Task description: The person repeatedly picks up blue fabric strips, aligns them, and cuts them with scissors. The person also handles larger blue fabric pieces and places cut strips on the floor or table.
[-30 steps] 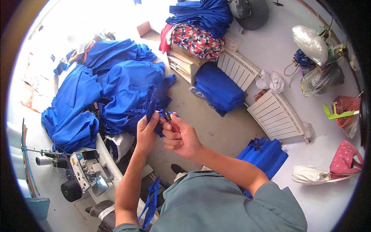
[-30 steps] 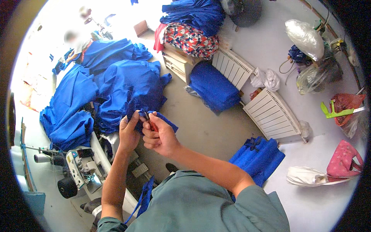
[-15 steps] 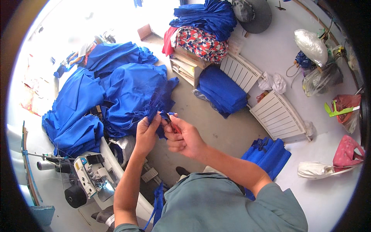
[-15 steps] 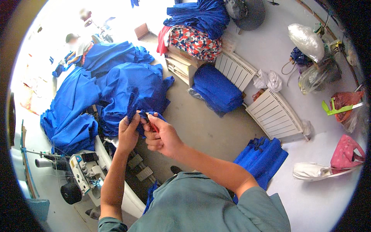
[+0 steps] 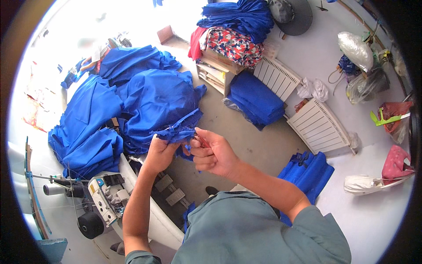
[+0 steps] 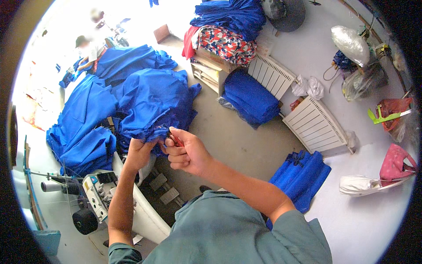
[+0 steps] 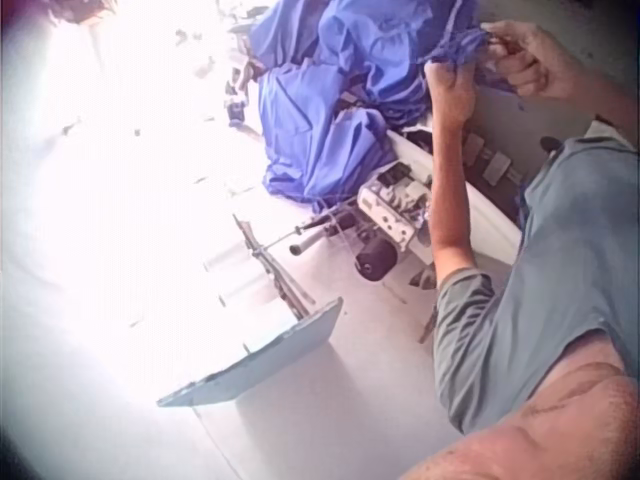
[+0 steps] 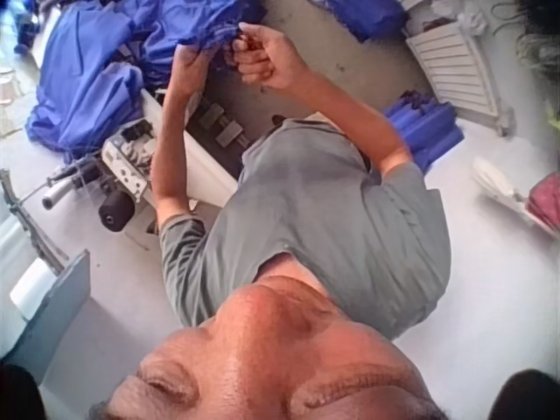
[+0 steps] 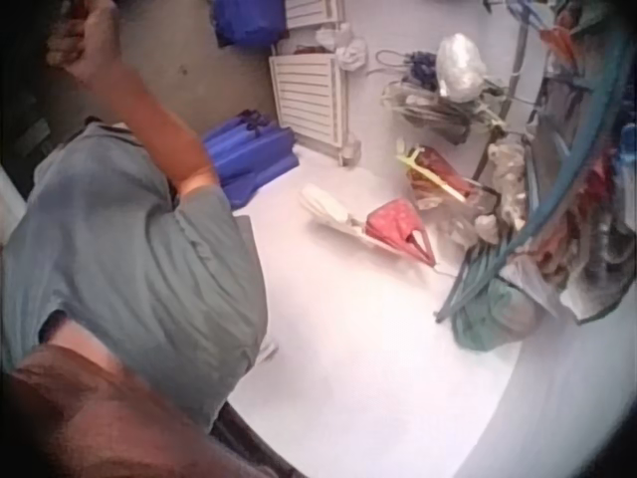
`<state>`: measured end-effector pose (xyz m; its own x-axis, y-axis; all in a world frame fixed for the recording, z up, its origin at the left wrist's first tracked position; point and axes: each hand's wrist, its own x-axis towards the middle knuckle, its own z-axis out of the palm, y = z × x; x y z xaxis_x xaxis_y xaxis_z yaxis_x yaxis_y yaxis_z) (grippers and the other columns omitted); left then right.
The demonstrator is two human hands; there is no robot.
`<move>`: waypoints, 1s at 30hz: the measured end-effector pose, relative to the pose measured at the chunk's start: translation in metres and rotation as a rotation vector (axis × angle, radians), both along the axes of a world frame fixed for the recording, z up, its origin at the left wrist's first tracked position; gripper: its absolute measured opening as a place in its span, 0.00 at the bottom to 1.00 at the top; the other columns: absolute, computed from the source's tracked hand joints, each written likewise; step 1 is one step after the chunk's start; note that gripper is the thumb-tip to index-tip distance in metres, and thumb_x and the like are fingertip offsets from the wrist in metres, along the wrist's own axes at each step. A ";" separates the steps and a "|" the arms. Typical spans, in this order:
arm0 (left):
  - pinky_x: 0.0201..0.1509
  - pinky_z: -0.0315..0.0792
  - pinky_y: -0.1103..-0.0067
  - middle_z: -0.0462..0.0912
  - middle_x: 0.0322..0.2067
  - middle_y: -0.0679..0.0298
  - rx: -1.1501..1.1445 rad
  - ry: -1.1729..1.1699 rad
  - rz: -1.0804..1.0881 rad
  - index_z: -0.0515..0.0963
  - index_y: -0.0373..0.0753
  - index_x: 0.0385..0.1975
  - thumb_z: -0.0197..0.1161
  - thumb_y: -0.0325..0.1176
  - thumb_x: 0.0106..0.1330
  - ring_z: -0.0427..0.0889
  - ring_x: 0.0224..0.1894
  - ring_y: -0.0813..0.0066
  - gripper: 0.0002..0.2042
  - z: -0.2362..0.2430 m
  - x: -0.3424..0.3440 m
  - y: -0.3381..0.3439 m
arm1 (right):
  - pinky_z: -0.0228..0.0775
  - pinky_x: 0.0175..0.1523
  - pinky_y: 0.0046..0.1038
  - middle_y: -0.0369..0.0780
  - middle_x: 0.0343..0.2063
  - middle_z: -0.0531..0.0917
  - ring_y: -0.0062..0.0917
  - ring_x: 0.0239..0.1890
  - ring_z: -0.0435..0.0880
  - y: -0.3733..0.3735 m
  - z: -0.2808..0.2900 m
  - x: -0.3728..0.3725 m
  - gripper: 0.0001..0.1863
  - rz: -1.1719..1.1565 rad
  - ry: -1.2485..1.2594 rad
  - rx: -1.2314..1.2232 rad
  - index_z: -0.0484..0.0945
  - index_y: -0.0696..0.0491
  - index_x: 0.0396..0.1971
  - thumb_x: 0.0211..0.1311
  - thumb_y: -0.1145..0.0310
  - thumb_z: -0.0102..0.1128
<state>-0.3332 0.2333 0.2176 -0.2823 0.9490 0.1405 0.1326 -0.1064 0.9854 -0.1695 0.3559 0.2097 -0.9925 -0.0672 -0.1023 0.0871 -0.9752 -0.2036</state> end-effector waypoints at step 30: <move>0.43 0.87 0.71 0.84 0.42 0.45 0.175 -0.694 0.116 0.75 0.30 0.31 0.48 0.34 0.80 0.80 0.58 0.45 0.16 0.003 -0.054 -0.034 | 0.64 0.27 0.18 0.32 0.27 0.81 0.08 0.19 0.68 -0.023 -0.075 -0.051 0.18 -0.858 -0.238 1.213 0.81 0.54 0.33 0.76 0.55 0.55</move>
